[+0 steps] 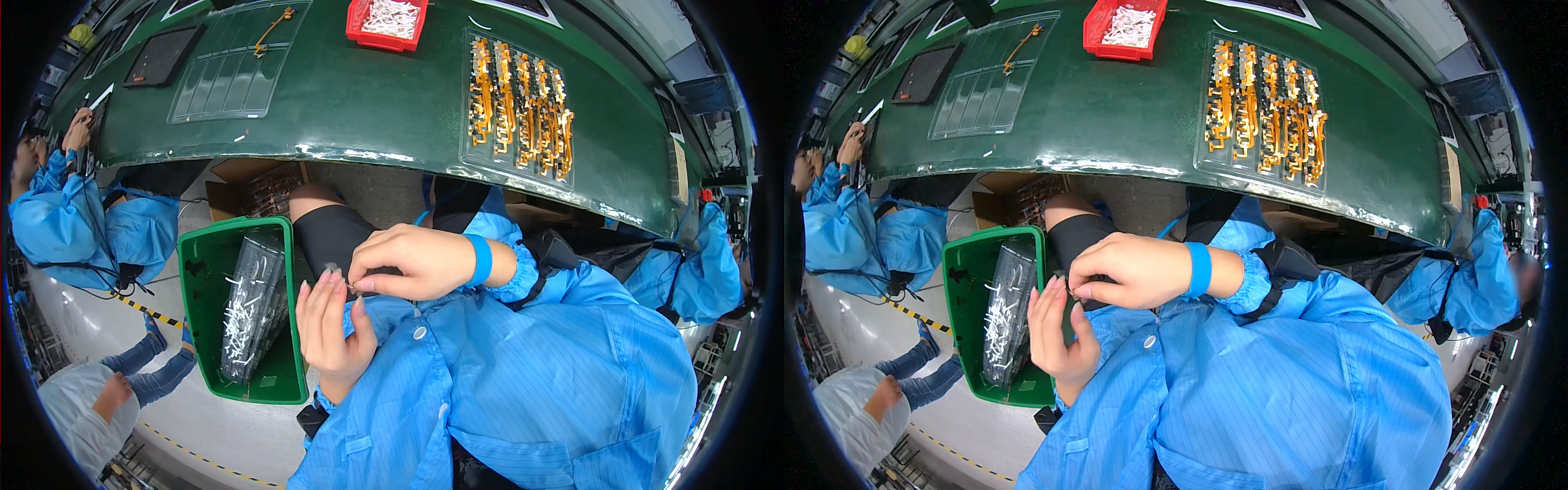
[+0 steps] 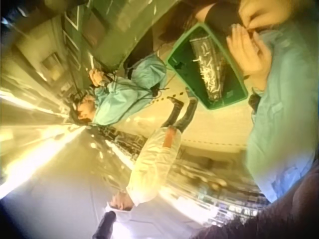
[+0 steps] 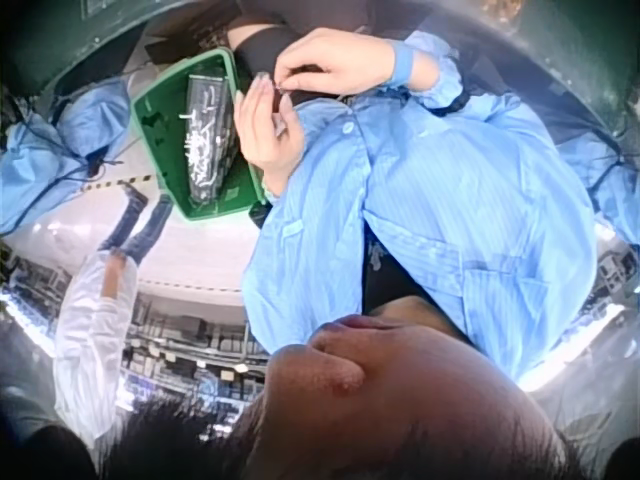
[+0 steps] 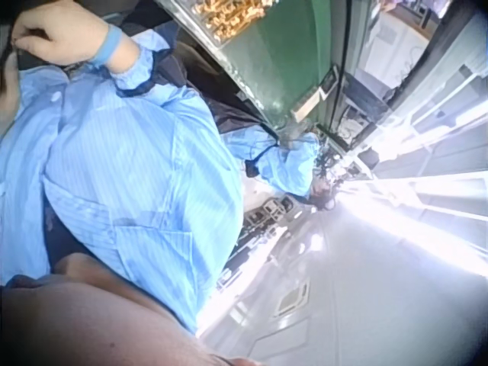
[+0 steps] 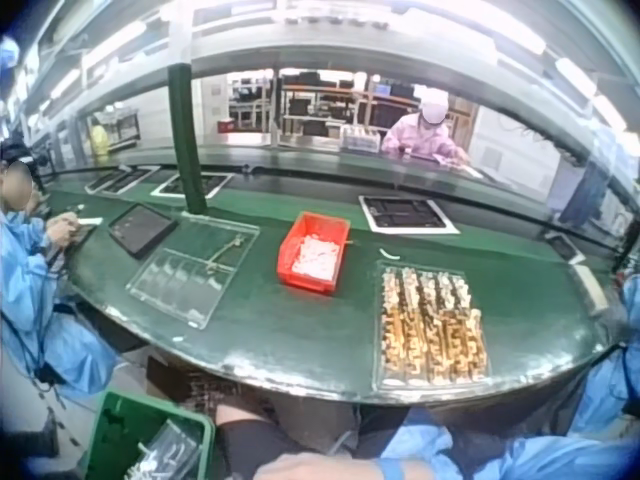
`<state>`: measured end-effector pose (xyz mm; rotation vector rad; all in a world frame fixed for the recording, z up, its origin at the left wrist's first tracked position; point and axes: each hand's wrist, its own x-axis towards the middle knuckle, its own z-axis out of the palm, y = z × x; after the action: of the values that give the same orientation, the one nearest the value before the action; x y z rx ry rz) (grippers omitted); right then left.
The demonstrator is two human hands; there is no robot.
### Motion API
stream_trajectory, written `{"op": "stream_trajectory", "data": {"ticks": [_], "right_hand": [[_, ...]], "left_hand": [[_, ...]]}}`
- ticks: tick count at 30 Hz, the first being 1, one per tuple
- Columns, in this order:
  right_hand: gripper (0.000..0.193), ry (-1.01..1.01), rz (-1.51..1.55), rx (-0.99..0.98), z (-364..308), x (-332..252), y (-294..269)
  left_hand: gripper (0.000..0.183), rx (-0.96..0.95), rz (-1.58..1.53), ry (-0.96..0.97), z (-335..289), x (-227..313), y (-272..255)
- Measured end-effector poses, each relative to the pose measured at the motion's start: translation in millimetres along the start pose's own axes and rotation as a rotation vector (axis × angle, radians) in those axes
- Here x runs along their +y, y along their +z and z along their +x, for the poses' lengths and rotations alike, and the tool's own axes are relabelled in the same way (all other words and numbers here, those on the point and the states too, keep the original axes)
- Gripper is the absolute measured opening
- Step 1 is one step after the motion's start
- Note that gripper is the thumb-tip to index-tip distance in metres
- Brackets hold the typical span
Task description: The worker is assembling small electronic components and placing them into a plastic tray on an assembly line.
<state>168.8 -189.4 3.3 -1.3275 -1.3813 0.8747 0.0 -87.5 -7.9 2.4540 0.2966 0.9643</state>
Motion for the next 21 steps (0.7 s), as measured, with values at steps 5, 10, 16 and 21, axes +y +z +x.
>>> {"op": "stream_trajectory", "data": {"ticks": [5, 10, 16, 21], "right_hand": [[0.010, -0.165, -0.232, 0.069, -2, 3, 9], [0.011, -0.146, -0.213, 0.062, -2, 4, 13], [0.014, -0.028, 0.005, 0.086, 0, 0, 11], [0.014, 0.045, 0.147, 0.091, -1, -1, 2]], "left_hand": [[0.020, -0.009, -0.081, -0.094, 0, -1, 6], [0.017, 0.001, 0.001, -0.013, 1, -4, 4], [0.019, 0.186, 0.050, -0.465, -24, -41, -22], [0.018, 0.237, 0.430, -0.644, -87, -126, -59]]}}
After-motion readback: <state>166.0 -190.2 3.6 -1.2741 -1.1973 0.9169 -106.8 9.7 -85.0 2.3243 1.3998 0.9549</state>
